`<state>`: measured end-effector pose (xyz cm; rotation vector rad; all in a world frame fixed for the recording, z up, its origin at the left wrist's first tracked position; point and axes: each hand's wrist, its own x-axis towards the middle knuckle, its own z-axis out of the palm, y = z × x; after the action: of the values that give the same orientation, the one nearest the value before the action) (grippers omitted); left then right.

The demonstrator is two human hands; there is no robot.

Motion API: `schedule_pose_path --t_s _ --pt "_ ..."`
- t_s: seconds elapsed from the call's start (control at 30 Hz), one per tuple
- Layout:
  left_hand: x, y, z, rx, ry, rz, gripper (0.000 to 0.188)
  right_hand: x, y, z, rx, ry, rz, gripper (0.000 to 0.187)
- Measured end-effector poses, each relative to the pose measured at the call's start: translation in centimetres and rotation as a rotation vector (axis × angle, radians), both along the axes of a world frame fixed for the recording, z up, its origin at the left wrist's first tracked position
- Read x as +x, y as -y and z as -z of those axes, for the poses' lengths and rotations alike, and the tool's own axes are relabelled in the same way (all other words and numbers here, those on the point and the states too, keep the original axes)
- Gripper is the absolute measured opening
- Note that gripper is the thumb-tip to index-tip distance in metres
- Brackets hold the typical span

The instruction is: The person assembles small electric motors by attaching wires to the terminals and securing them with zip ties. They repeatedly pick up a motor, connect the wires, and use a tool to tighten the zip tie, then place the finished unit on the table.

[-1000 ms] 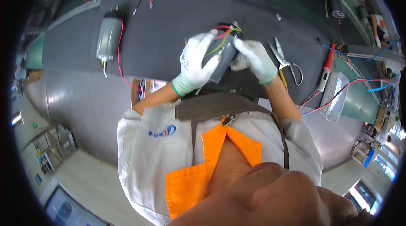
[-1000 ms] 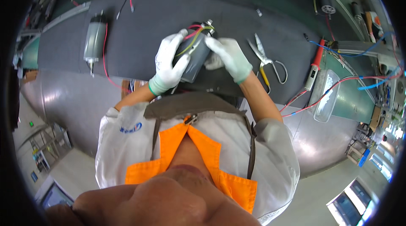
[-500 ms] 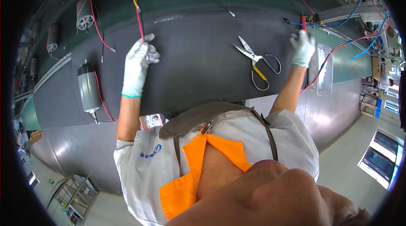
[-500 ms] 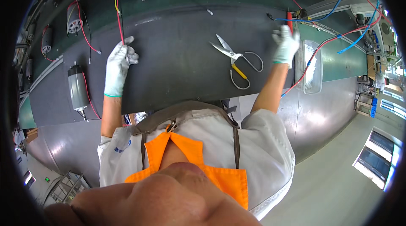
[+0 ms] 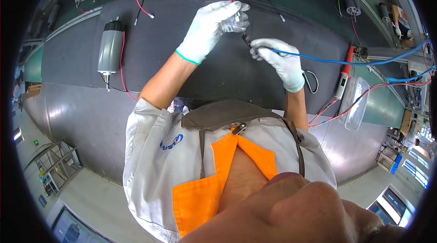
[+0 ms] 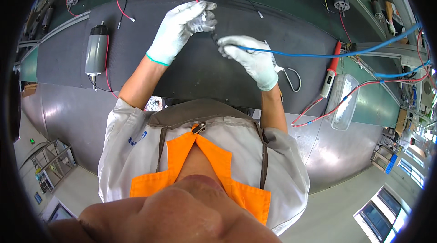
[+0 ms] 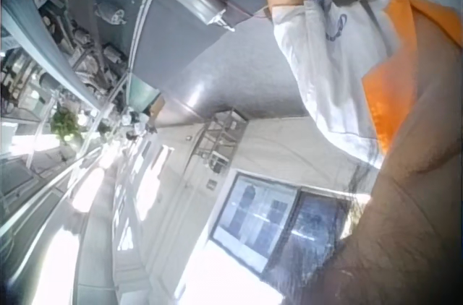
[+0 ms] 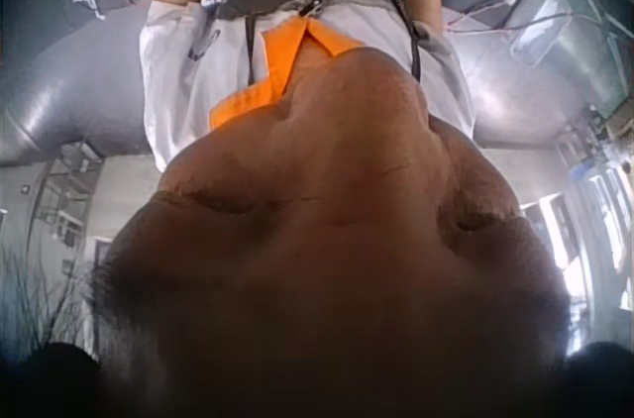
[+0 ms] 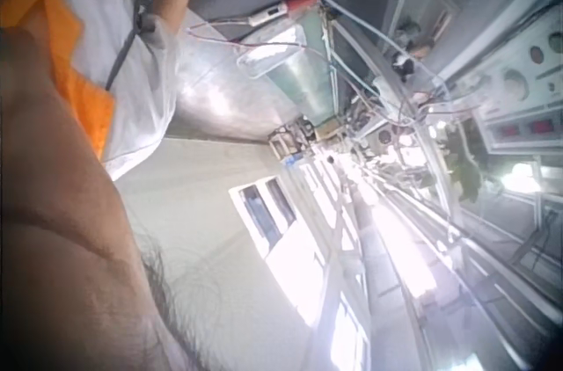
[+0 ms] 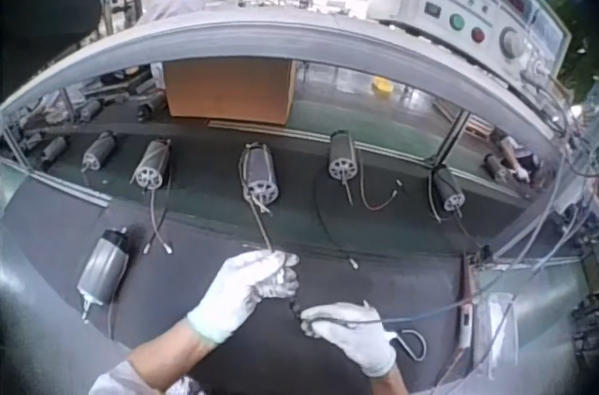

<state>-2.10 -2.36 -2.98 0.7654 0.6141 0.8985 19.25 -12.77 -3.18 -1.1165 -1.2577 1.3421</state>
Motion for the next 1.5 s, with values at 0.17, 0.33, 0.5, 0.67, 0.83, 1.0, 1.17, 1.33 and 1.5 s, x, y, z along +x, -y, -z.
schedule_pose_path --t_s 0.17,0.33,0.5,0.67,0.83,1.0,1.17,1.33,1.5 --pt "0.4 0.3 -0.7 -0.028 -0.001 -0.124 0.029 -2.3 -1.3 -1.0 0.096 -0.277 0.148 0.023" --pt "0.8 0.1 -0.8 -0.039 0.013 -0.159 0.028 -2.9 -2.0 -0.5 0.107 -0.197 0.193 0.023" --pt "1.1 0.2 -1.2 -0.041 -0.008 -0.184 0.027 -3.7 -2.3 -1.0 0.115 -0.193 0.237 0.021" --pt "1.2 0.1 -0.4 -0.108 0.016 -0.158 0.027 -5.3 -2.6 -1.2 0.128 -0.201 0.322 0.024" --pt "1.2 0.1 -1.3 -0.122 0.082 -0.167 0.027 -4.9 -3.0 -0.7 0.126 -0.273 0.300 0.028" --pt "1.0 0.0 -1.2 -0.117 0.078 -0.174 0.026 -5.0 -2.9 -0.1 0.178 -0.281 0.297 0.025" --pt "1.0 0.2 -1.2 -0.125 0.126 -0.153 0.026 -5.3 -2.9 -0.2 0.209 -0.283 0.326 0.024" --pt "1.1 0.2 -1.4 -0.090 0.052 -0.192 0.024 -5.2 -3.2 0.3 0.184 -0.320 0.314 0.025" --pt "1.2 0.1 -1.5 -0.018 -0.015 -0.226 0.025 -5.5 -3.3 0.5 0.212 -0.302 0.360 0.025"
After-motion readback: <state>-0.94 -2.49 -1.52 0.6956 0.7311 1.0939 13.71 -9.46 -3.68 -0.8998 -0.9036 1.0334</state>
